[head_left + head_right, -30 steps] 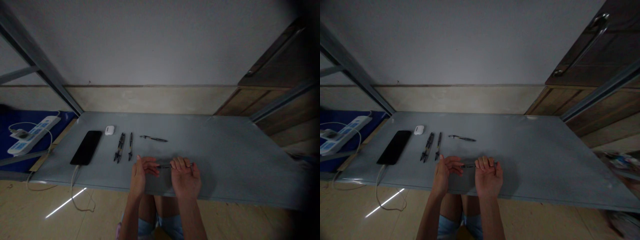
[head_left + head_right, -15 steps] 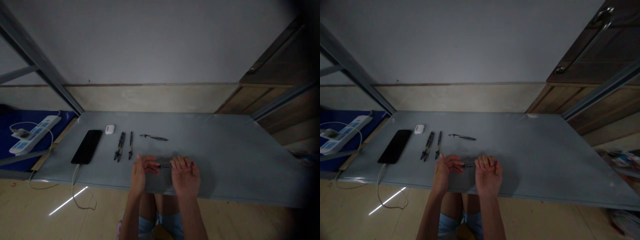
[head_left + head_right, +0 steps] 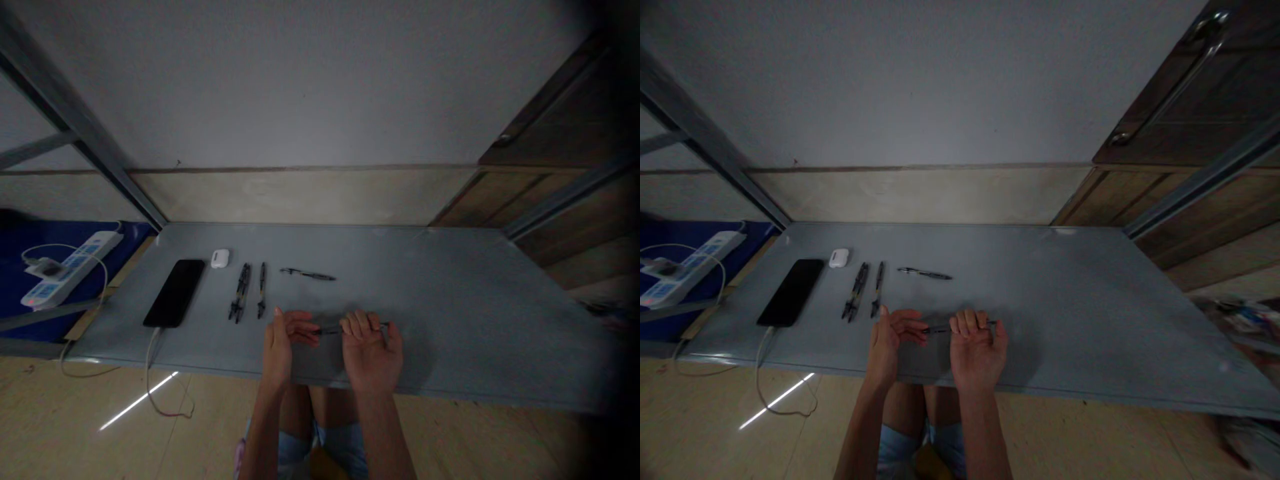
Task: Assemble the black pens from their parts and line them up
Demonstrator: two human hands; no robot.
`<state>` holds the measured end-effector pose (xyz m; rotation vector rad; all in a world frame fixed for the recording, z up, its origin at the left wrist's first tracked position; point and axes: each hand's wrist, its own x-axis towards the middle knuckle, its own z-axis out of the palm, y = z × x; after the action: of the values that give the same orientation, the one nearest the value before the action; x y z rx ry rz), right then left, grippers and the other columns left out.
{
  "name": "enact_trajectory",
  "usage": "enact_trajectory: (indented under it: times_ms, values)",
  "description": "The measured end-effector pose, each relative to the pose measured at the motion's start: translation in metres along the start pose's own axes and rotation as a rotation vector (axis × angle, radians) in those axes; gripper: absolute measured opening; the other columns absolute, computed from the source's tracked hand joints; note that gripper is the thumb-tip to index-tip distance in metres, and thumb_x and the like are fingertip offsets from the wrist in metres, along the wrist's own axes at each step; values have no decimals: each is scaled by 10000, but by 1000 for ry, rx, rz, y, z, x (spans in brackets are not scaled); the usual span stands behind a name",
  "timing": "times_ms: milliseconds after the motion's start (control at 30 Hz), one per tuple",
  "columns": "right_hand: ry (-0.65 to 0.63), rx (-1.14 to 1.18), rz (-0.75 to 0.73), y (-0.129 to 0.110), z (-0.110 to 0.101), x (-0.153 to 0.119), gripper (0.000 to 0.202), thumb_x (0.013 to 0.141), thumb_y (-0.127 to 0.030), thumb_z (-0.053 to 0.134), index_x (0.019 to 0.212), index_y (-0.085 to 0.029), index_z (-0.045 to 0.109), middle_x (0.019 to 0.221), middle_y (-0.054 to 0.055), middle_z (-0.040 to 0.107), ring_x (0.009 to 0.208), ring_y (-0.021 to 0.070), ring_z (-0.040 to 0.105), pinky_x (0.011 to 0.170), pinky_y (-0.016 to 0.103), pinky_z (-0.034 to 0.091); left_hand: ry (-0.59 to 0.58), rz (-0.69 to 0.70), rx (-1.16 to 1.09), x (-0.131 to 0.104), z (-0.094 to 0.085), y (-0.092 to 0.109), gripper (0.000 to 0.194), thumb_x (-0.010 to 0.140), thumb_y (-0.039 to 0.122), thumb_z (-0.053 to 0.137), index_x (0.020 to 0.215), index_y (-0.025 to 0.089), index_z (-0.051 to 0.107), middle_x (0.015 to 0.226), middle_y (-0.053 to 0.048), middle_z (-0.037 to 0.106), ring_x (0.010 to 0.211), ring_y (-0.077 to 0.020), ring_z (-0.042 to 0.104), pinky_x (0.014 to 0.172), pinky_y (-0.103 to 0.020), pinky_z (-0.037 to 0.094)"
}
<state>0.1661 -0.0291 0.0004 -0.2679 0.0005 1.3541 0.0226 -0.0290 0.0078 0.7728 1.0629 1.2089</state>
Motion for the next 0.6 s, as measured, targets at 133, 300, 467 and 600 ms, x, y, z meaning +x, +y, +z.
enact_trajectory:
  times_ms: [133,300,467,600]
  values:
    - [-12,-3,3,0,-1,0,276,844,-323,507,643,-191,373,611,-65,223,546,108,290,523,254,312,15,8,-6,1,0,-1,699,936,610,216,910,69,659,743,-145,717,599,-211,667,578,-325,538]
    - [-8,3,-7,-1,0,-1,279,848,-308,498,641,-191,352,614,-67,199,543,106,278,523,254,302,13,8,0,1,0,-2,696,937,606,216,907,78,667,737,-141,717,608,-220,673,579,-332,540]
    - [2,-20,-5,-1,2,-1,281,835,-308,512,635,-192,353,615,-66,194,543,107,274,520,252,301,13,11,3,1,-1,-3,692,930,618,217,899,98,671,743,-130,720,607,-219,669,587,-333,541]
    - [1,-61,-14,-1,3,-2,281,828,-290,522,618,-193,363,604,-65,190,536,111,277,510,250,302,16,13,11,-1,0,-1,702,923,635,213,900,100,668,739,-128,716,614,-216,664,598,-334,538]
